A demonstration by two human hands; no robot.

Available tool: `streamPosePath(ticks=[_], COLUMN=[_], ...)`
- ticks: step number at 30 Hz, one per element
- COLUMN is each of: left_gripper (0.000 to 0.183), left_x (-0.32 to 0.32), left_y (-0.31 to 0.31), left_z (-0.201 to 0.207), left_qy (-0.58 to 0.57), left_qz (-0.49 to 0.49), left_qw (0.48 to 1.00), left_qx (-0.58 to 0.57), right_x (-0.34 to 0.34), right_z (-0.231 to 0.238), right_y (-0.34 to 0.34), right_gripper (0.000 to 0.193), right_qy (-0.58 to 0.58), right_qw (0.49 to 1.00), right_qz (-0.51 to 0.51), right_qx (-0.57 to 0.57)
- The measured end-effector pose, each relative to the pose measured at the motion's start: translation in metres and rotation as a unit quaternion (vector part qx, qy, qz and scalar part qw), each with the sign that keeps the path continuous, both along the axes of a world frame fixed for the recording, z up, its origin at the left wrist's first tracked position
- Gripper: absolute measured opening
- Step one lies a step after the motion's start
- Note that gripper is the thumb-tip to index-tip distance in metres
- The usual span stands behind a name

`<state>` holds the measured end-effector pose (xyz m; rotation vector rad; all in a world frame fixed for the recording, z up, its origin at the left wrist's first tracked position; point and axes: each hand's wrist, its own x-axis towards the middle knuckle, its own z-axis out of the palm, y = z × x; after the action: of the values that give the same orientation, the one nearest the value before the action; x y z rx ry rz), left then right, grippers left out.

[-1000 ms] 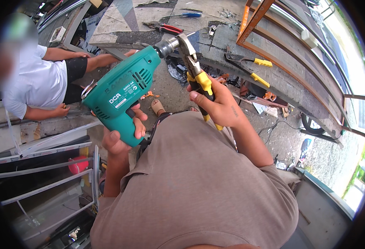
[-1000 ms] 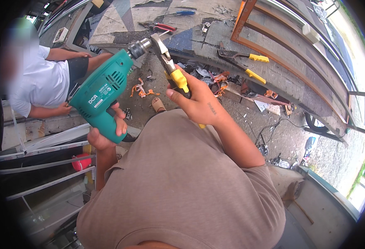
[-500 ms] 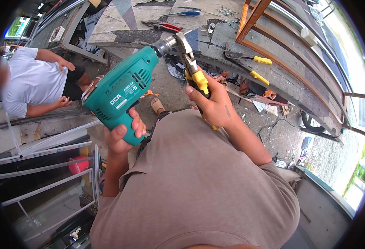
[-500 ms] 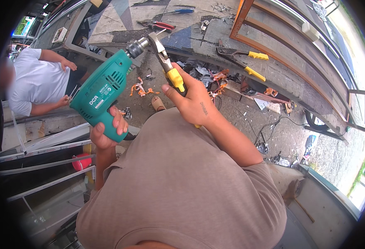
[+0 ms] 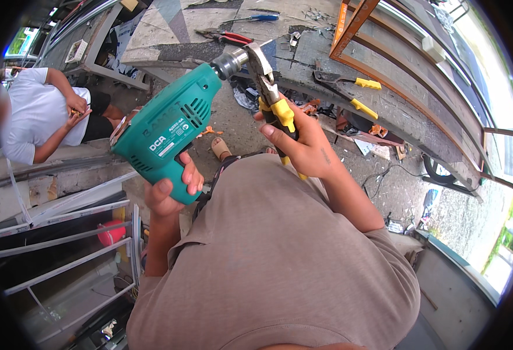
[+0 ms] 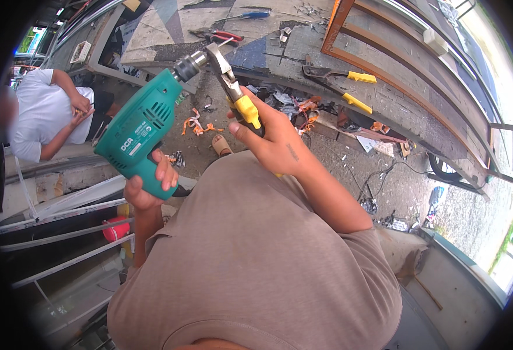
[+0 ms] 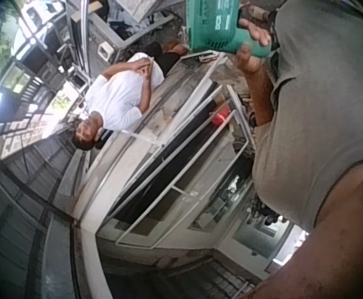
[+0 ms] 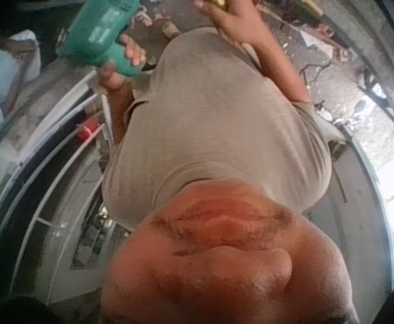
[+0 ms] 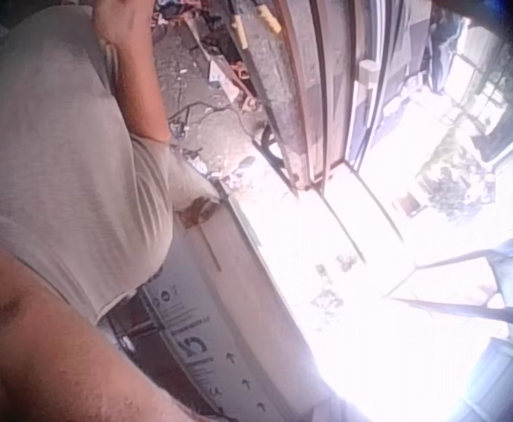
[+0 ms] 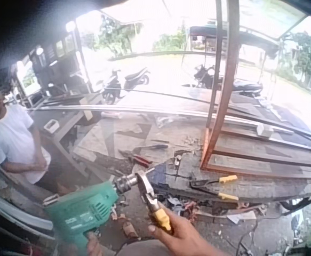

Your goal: The person drills a hole into a metal frame using a power drill and then prepares to install a rivet using a hand-riveting tool.

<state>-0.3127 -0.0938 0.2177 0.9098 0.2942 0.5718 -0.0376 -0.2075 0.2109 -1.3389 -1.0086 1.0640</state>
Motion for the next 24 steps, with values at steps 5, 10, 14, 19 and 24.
streamPosePath(ticks=[5, 10, 14, 19, 24], left_gripper=[0.066, 0.065, 0.06, 0.056, 0.054], left_x=[0.004, 0.006, 0.011, 0.01, 0.01], left_y=[-0.001, -0.003, -0.003, -0.005, -0.009], left_z=[0.002, 0.003, 0.005, 0.005, 0.004], left_qy=[-0.004, 0.012, 0.015, 0.024, 0.007], left_qz=[0.017, 0.015, 0.006, 0.004, 0.02], left_qw=[0.999, 1.0, 1.0, 1.0, 1.0], left_qx=[-0.028, -0.015, -0.014, -0.001, -0.013], right_x=[0.007, 0.006, -0.003, -0.002, 0.002], right_z=[-0.001, 0.0, -0.006, -0.004, -0.004], right_y=[-0.001, -0.002, -0.002, 0.0, 0.0], right_gripper=[0.065, 0.067, 0.067, 0.066, 0.067], right_qy=[0.019, -0.063, -0.052, -0.043, -0.022], right_qw=[0.998, 0.997, 0.996, 0.996, 0.997], right_qz=[0.04, -0.021, -0.058, -0.066, -0.062], right_qx=[-0.032, -0.046, -0.042, -0.038, -0.043])
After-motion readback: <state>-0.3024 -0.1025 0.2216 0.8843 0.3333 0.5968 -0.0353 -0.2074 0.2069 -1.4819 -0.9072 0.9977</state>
